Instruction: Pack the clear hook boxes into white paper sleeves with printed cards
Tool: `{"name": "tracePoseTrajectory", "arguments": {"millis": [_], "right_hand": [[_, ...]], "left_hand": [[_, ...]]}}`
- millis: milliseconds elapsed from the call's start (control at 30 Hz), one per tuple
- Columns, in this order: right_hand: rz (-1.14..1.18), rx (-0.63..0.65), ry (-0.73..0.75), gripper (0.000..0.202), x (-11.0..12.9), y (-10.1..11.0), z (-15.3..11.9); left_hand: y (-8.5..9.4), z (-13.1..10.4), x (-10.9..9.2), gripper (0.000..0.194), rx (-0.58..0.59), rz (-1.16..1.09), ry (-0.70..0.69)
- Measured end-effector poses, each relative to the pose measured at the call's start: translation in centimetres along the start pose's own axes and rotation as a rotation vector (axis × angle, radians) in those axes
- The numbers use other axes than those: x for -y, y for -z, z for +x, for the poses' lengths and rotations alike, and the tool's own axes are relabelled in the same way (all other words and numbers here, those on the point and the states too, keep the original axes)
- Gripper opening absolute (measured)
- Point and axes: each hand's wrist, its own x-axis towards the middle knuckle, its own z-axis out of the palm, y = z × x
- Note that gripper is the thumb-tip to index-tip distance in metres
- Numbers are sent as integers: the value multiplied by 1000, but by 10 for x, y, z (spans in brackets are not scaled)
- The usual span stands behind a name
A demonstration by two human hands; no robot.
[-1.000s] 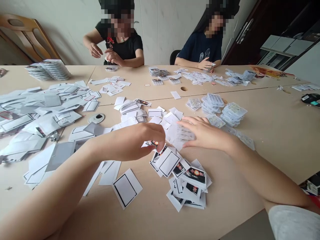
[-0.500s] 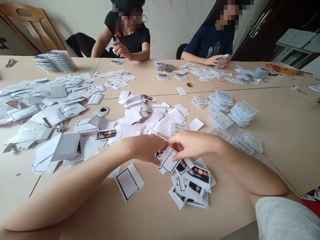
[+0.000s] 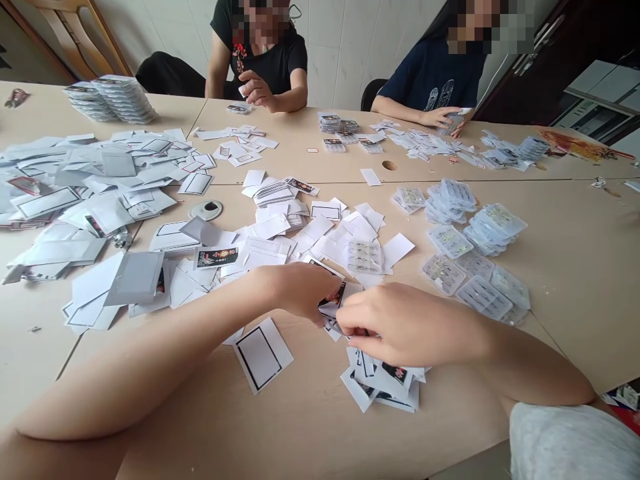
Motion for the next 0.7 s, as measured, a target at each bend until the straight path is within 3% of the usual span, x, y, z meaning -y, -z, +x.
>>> {"name": "tracePoseTrajectory", "arguments": {"millis": [267,500,700], "right_hand": [[-377,-34,76,19,26,-24,-6],[-500,-153,87,17,37,-45,-11],[-479,-130,100,17,35,-48,-10]], "left_hand": [[-1,0,-4,37,25,42,30],[-1,0,4,43,61,31,-9],[6,-2,12,39,149,-103,-76]]}}
